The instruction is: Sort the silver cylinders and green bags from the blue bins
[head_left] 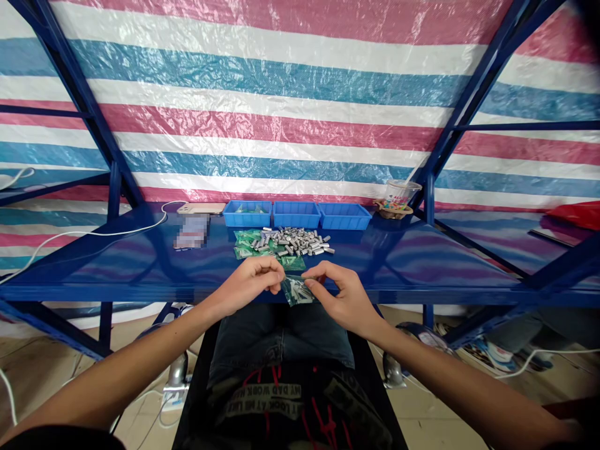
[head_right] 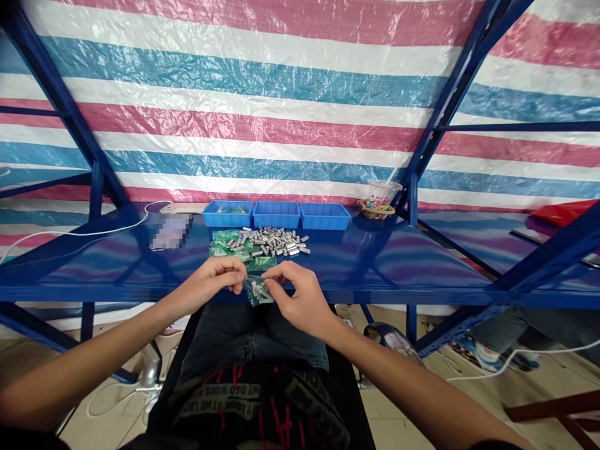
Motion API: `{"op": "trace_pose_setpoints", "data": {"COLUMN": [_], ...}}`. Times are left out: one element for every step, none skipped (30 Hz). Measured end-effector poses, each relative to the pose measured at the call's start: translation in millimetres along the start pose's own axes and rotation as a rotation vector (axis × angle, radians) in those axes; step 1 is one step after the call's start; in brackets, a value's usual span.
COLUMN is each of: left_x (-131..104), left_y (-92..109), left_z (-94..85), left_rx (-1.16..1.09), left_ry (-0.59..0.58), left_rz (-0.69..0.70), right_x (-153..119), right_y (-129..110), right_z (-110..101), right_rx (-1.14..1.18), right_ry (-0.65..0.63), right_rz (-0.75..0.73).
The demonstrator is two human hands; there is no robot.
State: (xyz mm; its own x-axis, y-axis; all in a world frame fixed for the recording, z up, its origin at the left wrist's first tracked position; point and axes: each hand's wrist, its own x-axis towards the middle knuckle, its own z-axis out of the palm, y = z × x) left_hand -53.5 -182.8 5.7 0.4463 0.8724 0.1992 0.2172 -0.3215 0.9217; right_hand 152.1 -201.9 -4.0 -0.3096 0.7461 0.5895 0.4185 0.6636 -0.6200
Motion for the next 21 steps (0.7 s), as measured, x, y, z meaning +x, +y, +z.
{"op": "trace_pose_setpoints", "data": {"left_x": [-0.4,-0.8,-1.2,-1.6,-1.9,-2.0,-2.1,-1.9,-1.7,-1.5,-1.3,-1.1,-1.2,-1.3,-1.7,-2.1,-2.7,-3.2,-3.6,-3.9,-3.9], "left_y": [0.5,1.1,1.6,2.0,2.2,2.2,2.0,1.6,1.2,0.8,0.5,0.4,0.4,0.7,1.3,2.0,2.7,3.3,3.8,4.0,3.8], "left_z": [-0.7,-1.2,-1.6,-1.9,-2.0,-2.1,-2.3,-2.5,-2.8,-3.3,-3.7,-4.2,-4.5,-4.6,-4.6,-4.3,-3.8,-3.2,-2.7,-2.2,-1.8], "left_rx": [0.079,0.156,0.218,0.26,0.283,0.294,0.3,0.301,0.298,0.292,0.285,0.28,0.278,0.277,0.277,0.276,0.274,0.272,0.268,0.263,0.256], "left_ry": [-0.005,-0.008,-0.009,-0.01,-0.015,-0.021,-0.024,-0.026,-0.029,-0.033,-0.037,-0.04,-0.043,-0.048,-0.055,-0.061,-0.067,-0.07,-0.069,-0.066,-0.062], "left_rz": [0.033,0.067,0.097,0.117,0.126,0.127,0.125,0.12,0.115,0.108,0.102,0.096,0.091,0.085,0.08,0.077,0.075,0.076,0.078,0.077,0.071], "right_x": [-0.6,-1.1,-1.5,-1.8,-1.9,-1.9,-1.7,-1.5,-1.2,-0.9,-0.8,-0.7,-0.8,-1.0,-1.3,-1.6,-1.9,-2.1,-2.3,-2.3,-2.3], "right_y": [0.7,1.4,2.0,2.5,2.7,2.8,2.7,2.5,2.3,2.1,2.0,1.9,2.0,2.2,2.4,2.8,3.2,3.6,4.0,4.4,4.6], "right_z": [-0.1,-0.1,-0.1,0.0,0.1,0.3,0.6,0.8,1.0,1.2,1.2,1.2,1.0,0.7,0.4,0.0,-0.3,-0.4,-0.4,-0.2,0.1], "right_rx": [-0.004,-0.009,-0.013,-0.016,-0.019,-0.023,-0.027,-0.029,-0.031,-0.031,-0.032,-0.032,-0.031,-0.03,-0.029,-0.027,-0.024,-0.022,-0.02,-0.018,-0.017], "right_ry": [-0.001,-0.002,-0.003,-0.004,-0.006,-0.008,-0.009,-0.011,-0.012,-0.012,-0.013,-0.012,-0.014,-0.014,-0.012,-0.009,-0.004,0.001,0.005,0.008,0.005], "right_rz": [-0.006,-0.014,-0.022,-0.032,-0.04,-0.047,-0.051,-0.055,-0.058,-0.062,-0.064,-0.064,-0.064,-0.063,-0.06,-0.058,-0.055,-0.054,-0.053,-0.055,-0.059]}}
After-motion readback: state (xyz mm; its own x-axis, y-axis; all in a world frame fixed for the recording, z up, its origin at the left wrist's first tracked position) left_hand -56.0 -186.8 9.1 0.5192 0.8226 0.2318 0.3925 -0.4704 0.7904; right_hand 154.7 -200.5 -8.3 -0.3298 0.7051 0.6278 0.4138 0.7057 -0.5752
